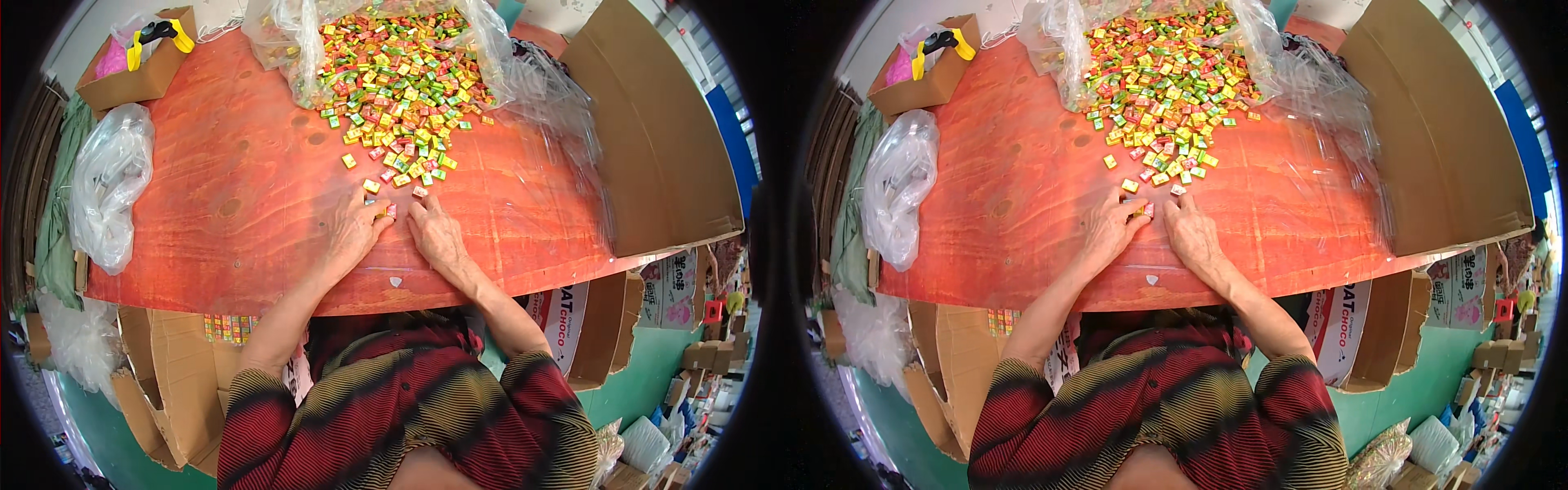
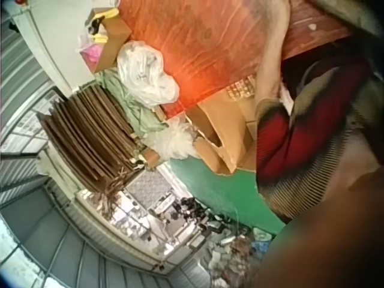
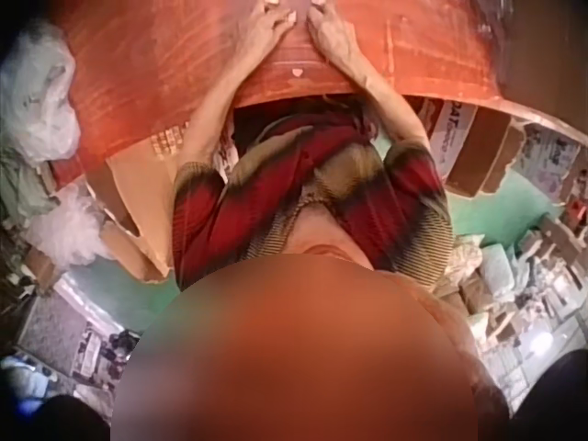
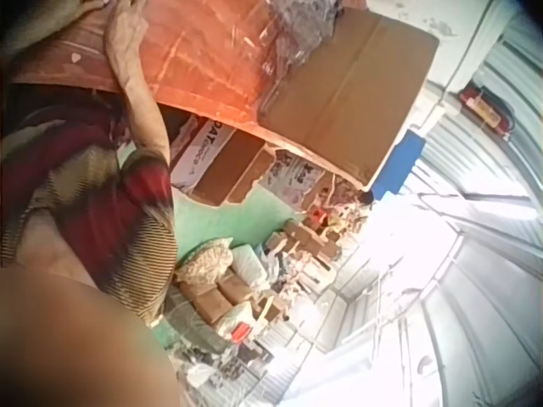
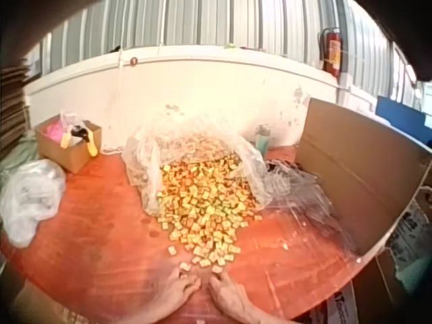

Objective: The person is sorting small colorful toy components from a large pile and packing organized strips into cardboard boxes.

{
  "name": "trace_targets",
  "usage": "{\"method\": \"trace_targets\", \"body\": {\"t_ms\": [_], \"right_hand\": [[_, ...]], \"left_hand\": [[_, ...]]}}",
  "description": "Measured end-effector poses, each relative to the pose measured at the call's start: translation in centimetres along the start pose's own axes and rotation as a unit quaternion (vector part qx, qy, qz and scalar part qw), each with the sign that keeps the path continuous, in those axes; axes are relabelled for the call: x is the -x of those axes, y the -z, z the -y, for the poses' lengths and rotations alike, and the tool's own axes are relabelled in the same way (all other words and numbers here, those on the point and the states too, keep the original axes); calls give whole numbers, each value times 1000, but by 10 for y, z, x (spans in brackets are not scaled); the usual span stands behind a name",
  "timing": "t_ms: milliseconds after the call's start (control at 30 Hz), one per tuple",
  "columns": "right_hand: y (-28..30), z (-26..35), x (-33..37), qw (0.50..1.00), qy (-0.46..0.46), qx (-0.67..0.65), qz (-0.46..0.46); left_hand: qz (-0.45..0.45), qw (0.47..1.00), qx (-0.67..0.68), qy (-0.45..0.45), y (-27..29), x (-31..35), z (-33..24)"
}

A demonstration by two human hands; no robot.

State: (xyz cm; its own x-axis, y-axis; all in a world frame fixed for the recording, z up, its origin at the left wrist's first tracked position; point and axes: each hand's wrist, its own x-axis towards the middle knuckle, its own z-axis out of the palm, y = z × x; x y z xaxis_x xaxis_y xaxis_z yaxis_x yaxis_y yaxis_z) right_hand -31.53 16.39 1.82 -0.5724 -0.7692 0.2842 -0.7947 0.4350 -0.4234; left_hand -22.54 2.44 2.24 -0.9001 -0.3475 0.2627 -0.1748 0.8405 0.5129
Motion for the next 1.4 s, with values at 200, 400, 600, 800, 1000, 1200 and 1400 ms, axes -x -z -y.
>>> {"method": "trace_targets", "body": {"t_ms": [200,400,600,800,1000,1200,1400], "right_hand": [[13,-19,-3,999,-2,-49,-11],[19,-32,-21,999,-46,-4,-20],[25,-34,-20,1000,-30,7,-4],[25,-42,-36,1000,9,19,17],[34,-43,-11,999,23,18,31],[35,-35,19,999,12,11,48],[26,-21,11,995,76,-39,53]], "left_hand": [[3,1000,12,9,0,-1,-2],[5,1000,5,15,0,0,-1],[-5,1000,0,13,-1,1,0],[-17,1000,-5,7,-2,0,-1],[-30,1000,1,-3,-4,2,1],[-15,1000,1,-3,-1,2,3],[-13,1000,-6,-8,0,1,0]]}}
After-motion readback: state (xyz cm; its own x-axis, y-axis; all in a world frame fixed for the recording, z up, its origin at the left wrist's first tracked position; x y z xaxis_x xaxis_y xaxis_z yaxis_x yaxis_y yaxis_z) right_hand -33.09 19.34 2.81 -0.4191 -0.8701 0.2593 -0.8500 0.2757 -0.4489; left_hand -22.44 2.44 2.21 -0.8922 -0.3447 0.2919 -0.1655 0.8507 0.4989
